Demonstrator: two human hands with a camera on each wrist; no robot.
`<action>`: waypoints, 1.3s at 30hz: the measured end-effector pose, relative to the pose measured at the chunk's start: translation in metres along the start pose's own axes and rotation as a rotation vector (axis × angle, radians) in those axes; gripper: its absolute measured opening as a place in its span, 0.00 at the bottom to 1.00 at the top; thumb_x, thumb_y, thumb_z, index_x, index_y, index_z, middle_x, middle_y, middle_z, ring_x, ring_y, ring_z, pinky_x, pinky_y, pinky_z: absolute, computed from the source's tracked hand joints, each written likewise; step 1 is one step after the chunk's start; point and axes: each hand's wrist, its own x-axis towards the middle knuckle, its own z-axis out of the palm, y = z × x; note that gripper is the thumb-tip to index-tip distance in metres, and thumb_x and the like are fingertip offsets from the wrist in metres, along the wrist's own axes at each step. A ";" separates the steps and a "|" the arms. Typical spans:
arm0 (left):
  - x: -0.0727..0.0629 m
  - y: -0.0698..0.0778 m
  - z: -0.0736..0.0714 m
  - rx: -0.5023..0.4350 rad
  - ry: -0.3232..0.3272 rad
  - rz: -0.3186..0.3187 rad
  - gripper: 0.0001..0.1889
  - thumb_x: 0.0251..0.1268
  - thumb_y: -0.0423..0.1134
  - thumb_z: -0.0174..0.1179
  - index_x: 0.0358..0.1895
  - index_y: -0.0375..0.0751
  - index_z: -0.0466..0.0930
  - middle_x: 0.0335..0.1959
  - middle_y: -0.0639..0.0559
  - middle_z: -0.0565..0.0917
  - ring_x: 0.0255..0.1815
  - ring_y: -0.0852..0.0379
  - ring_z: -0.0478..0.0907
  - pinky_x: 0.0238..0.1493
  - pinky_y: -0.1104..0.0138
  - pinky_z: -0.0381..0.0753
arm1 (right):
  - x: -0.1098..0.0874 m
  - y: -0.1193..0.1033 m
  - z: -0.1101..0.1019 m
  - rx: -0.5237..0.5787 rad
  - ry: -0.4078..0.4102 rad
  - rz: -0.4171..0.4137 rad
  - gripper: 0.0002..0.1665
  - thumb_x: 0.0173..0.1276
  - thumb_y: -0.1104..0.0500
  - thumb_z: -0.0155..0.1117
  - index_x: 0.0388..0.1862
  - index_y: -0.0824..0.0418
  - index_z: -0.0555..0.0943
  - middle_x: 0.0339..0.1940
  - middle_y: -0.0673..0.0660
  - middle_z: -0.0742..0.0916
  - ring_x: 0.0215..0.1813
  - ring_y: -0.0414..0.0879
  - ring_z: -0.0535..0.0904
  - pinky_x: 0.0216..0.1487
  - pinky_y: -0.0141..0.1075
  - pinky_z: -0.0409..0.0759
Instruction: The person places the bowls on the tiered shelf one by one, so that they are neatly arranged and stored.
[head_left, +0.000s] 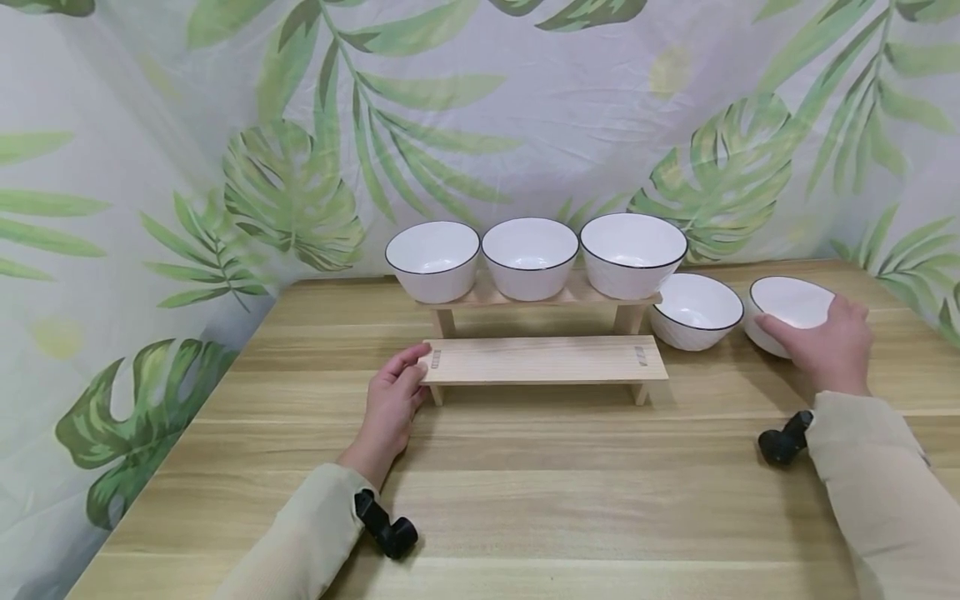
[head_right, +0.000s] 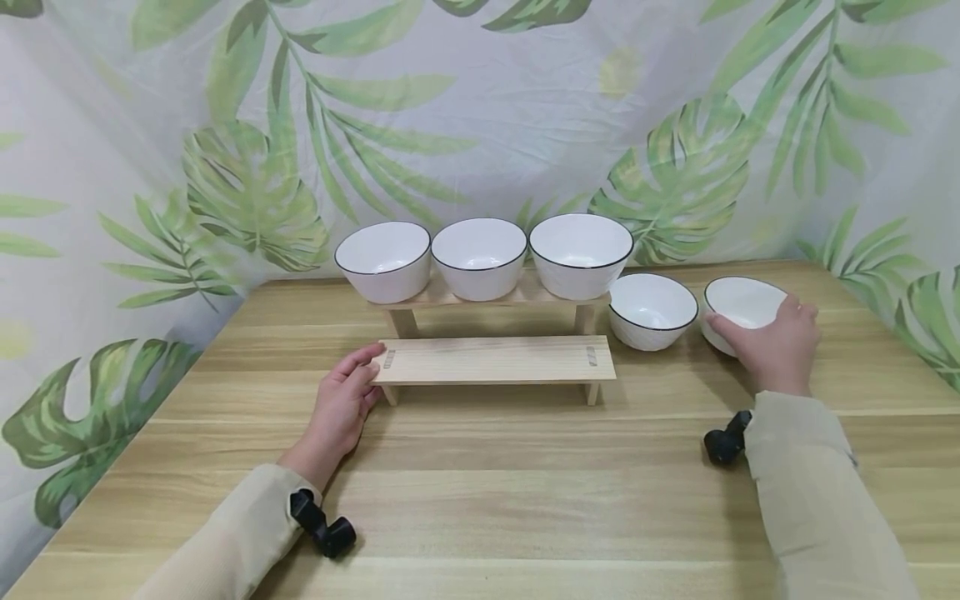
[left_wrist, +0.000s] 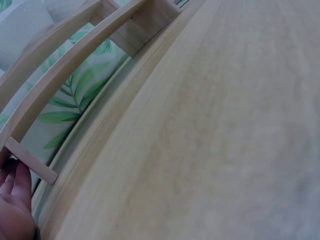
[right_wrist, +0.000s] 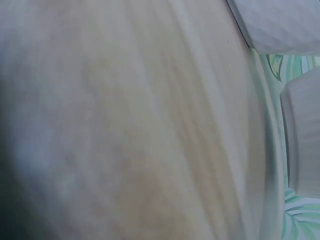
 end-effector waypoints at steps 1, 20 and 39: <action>0.000 0.000 0.000 0.002 0.000 0.000 0.19 0.64 0.29 0.47 0.58 0.34 0.71 0.56 0.50 0.73 0.39 0.65 0.74 0.38 0.72 0.74 | 0.000 0.000 0.000 0.006 0.010 -0.005 0.57 0.53 0.42 0.65 0.66 0.79 0.52 0.60 0.78 0.60 0.57 0.74 0.58 0.55 0.60 0.61; 0.000 0.001 0.000 -0.012 -0.009 0.006 0.19 0.64 0.29 0.46 0.58 0.33 0.71 0.55 0.49 0.72 0.39 0.64 0.74 0.36 0.73 0.73 | -0.001 -0.019 -0.019 0.043 0.125 -0.108 0.49 0.50 0.45 0.68 0.62 0.73 0.62 0.57 0.70 0.66 0.53 0.67 0.63 0.46 0.52 0.59; 0.000 -0.001 -0.001 -0.007 -0.008 0.006 0.18 0.64 0.30 0.47 0.57 0.34 0.71 0.53 0.50 0.73 0.38 0.65 0.74 0.36 0.73 0.73 | -0.017 -0.074 -0.059 0.059 0.076 -0.082 0.45 0.51 0.43 0.67 0.59 0.68 0.63 0.50 0.73 0.71 0.47 0.61 0.64 0.37 0.38 0.61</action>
